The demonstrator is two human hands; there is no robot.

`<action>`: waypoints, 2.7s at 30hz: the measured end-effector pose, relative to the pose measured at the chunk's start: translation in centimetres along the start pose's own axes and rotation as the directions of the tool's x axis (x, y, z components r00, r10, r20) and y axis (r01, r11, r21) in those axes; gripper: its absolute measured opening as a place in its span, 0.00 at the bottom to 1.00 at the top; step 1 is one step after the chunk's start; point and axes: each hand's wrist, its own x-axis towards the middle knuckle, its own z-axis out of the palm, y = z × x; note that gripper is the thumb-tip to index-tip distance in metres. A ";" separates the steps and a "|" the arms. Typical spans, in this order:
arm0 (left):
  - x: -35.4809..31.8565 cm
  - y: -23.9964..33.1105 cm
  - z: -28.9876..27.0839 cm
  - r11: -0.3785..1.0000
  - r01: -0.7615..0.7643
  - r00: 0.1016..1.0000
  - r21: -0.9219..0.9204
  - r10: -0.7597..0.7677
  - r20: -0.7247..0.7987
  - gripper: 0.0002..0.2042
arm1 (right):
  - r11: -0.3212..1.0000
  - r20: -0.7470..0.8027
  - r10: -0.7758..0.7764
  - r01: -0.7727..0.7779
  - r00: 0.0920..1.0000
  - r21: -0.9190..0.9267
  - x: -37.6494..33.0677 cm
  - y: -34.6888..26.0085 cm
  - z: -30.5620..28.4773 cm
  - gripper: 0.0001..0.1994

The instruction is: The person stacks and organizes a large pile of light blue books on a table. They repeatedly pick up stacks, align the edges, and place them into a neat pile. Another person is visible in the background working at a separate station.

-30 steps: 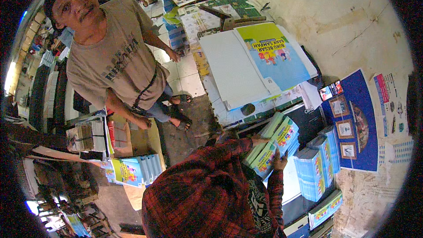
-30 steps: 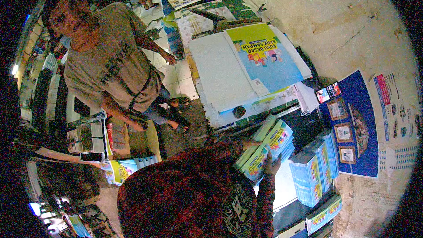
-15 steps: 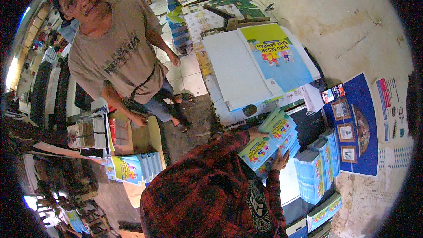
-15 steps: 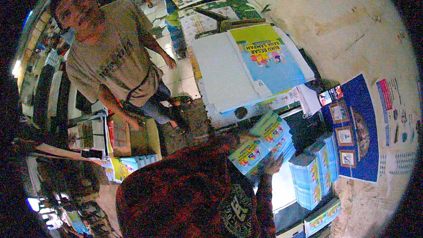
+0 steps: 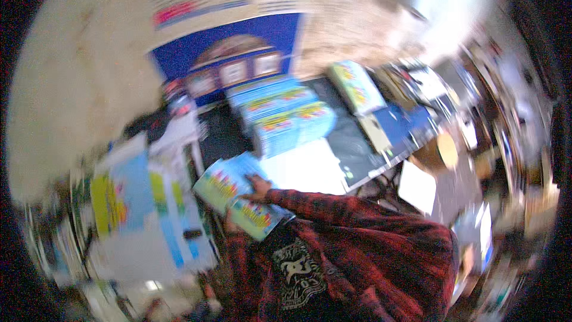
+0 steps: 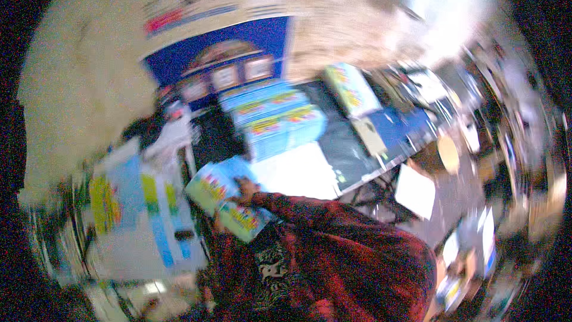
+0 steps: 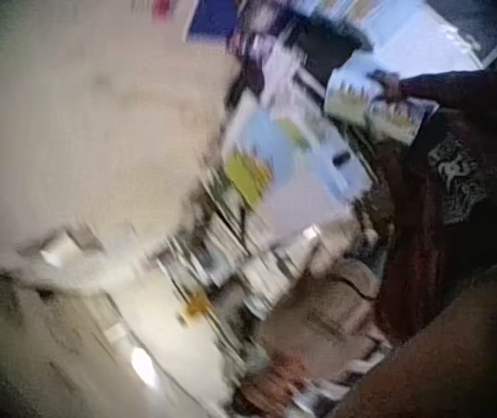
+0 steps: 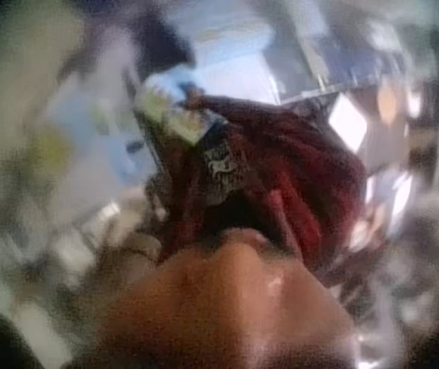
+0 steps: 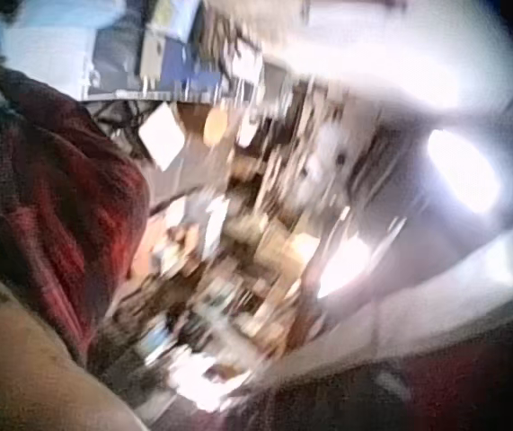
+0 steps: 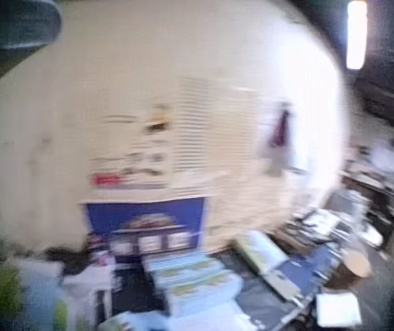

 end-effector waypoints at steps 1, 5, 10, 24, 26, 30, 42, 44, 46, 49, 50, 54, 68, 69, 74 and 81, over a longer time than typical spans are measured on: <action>-1.1 0.0 -0.6 1.000 0.029 0.999 0.006 -0.029 -0.016 0.28 | 0.993 0.107 0.110 -0.114 0.988 0.039 -0.9 -1.3 -0.2 0.52; -2.1 0.4 -1.5 0.993 0.102 0.994 0.052 -0.100 -0.040 0.28 | 0.971 0.129 0.154 -0.174 0.980 0.164 -1.9 -1.1 -0.9 0.49; -1.8 0.5 -0.8 0.988 0.138 0.990 0.069 -0.136 -0.029 0.29 | 0.977 0.048 0.177 -0.181 0.983 0.115 -3.2 -2.2 -1.0 0.58; -1.0 -0.5 0.0 0.990 -0.126 0.987 0.058 0.131 -0.092 0.30 | 0.875 0.017 -0.408 0.386 0.913 0.293 3.2 10.8 1.9 0.37; -1.8 -0.7 -1.3 0.979 -0.201 0.967 0.042 0.205 -0.150 0.30 | 0.772 0.163 -0.144 0.008 0.976 0.635 4.0 10.2 3.3 0.35; -3.2 -0.6 -1.9 0.968 -0.252 0.942 0.016 0.249 -0.224 0.30 | 0.923 0.058 -0.157 0.125 0.986 0.365 3.7 9.0 1.5 0.34; -2.2 1.0 -2.5 0.991 -0.132 0.981 0.016 0.133 -0.141 0.31 | 0.743 0.202 -0.433 0.475 0.878 -0.472 0.4 7.4 0.8 0.30; -0.1 1.7 -0.7 0.998 -0.056 0.996 0.038 0.058 -0.065 0.31 | 0.432 0.027 -0.558 0.318 0.830 -0.844 1.1 7.4 -0.5 0.30; 0.6 1.2 0.1 1.000 -0.003 1.000 0.028 0.004 -0.031 0.31 | 0.997 -0.128 0.022 -0.032 0.992 -0.075 0.0 4.8 -1.6 0.31; 0.3 1.3 0.3 0.996 0.090 0.996 -0.002 -0.090 -0.007 0.31 | 0.972 0.007 0.096 -0.092 0.995 -0.215 1.7 4.0 0.2 0.37; 0.3 1.1 0.4 0.990 0.142 0.990 0.004 -0.142 0.001 0.32 | 0.952 0.051 0.303 -0.305 0.952 0.030 0.3 2.7 -0.1 0.50; 0.1 2.9 0.1 0.964 0.257 0.966 0.061 -0.259 0.013 0.32 | 0.934 0.104 0.213 -0.234 0.971 0.271 -2.6 -0.9 -2.9 0.61; 0.4 4.3 0.6 0.906 0.340 0.938 0.253 -0.345 -0.027 0.37 | 0.913 -0.036 0.277 -0.251 0.960 0.321 -1.8 1.0 0.6 0.55; 0.7 4.7 0.8 0.897 0.347 0.935 0.275 -0.353 -0.029 0.37 | 0.915 -0.040 0.273 -0.247 0.961 0.318 -1.6 1.2 0.5 0.55; 0.9 5.9 1.1 0.887 0.339 0.939 0.313 -0.339 -0.056 0.39 | 0.905 -0.029 0.295 -0.270 0.955 0.327 -2.2 0.9 -0.7 0.52; 2.3 5.5 6.8 0.918 0.296 0.955 0.264 -0.291 -0.056 0.42 | 0.922 -0.493 -0.250 0.050 0.833 -0.384 -1.4 4.4 2.5 0.40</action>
